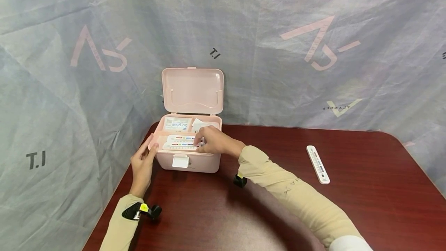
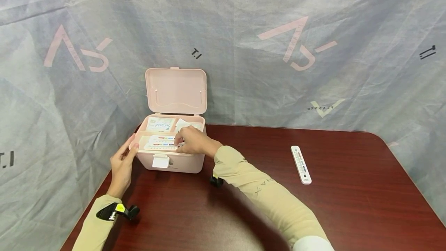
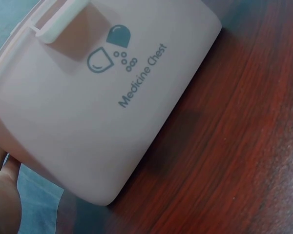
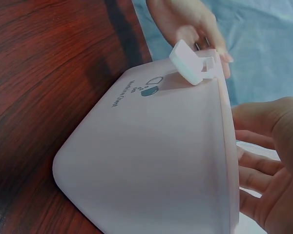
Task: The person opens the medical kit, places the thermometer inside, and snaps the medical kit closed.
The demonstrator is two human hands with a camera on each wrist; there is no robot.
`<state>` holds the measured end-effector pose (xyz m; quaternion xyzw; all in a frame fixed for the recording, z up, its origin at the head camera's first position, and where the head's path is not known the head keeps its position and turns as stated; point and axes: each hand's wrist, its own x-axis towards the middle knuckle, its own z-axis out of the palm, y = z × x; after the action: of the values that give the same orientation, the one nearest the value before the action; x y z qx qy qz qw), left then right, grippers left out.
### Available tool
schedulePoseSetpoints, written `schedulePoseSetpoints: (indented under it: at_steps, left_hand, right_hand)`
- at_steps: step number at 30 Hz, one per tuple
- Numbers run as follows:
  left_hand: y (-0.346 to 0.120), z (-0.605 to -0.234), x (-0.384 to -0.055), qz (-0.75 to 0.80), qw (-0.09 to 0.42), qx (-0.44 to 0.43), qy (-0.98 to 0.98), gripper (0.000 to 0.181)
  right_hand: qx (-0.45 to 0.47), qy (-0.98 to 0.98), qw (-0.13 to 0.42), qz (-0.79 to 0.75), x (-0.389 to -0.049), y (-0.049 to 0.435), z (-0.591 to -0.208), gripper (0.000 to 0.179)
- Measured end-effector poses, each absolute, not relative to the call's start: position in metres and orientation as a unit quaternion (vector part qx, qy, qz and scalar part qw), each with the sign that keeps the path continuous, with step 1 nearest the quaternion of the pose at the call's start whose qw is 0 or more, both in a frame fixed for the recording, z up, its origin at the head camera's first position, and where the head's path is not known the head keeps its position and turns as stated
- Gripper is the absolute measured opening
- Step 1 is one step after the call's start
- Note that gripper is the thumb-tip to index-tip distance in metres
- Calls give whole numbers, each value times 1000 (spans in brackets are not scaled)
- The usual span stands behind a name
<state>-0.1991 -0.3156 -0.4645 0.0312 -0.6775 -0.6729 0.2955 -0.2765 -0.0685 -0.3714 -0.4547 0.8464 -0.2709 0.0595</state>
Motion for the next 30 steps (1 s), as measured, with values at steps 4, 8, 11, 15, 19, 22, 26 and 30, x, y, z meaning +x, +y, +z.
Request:
schedulePoseSetpoints:
  at_steps: [4, 8, 11, 15, 19, 22, 26, 30]
  left_hand:
    - [-315, -466, -198, -670, 296, 33, -679, 43]
    - [-314, -467, -197, -667, 300, 34, -682, 44]
    - [-314, -466, -197, -665, 304, 33, -682, 44]
    - [-314, -466, -198, -660, 306, 35, -685, 43]
    - [-314, -466, -198, -662, 305, 34, -684, 43]
    - [-314, -465, -198, -668, 304, 30, -679, 43]
    - [-314, -464, -197, -677, 301, 26, -671, 43]
    - [-310, -453, -192, -675, 294, 26, -676, 43]
  right_hand:
    - [-449, 852, 69, -261, -276, -69, -372, 9]
    - [-446, 857, 72, -249, -276, -70, -372, 8]
    - [-447, 861, 65, -235, -276, -71, -371, 8]
    - [-447, 864, 60, -223, -276, -71, -370, 9]
    - [-448, 865, 59, -218, -276, -72, -369, 9]
    - [-447, 868, 55, -210, -276, -72, -369, 9]
    - [-450, 869, 47, -201, -275, -72, -368, 9]
    - [-456, 867, 41, -197, -275, -72, -368, 7]
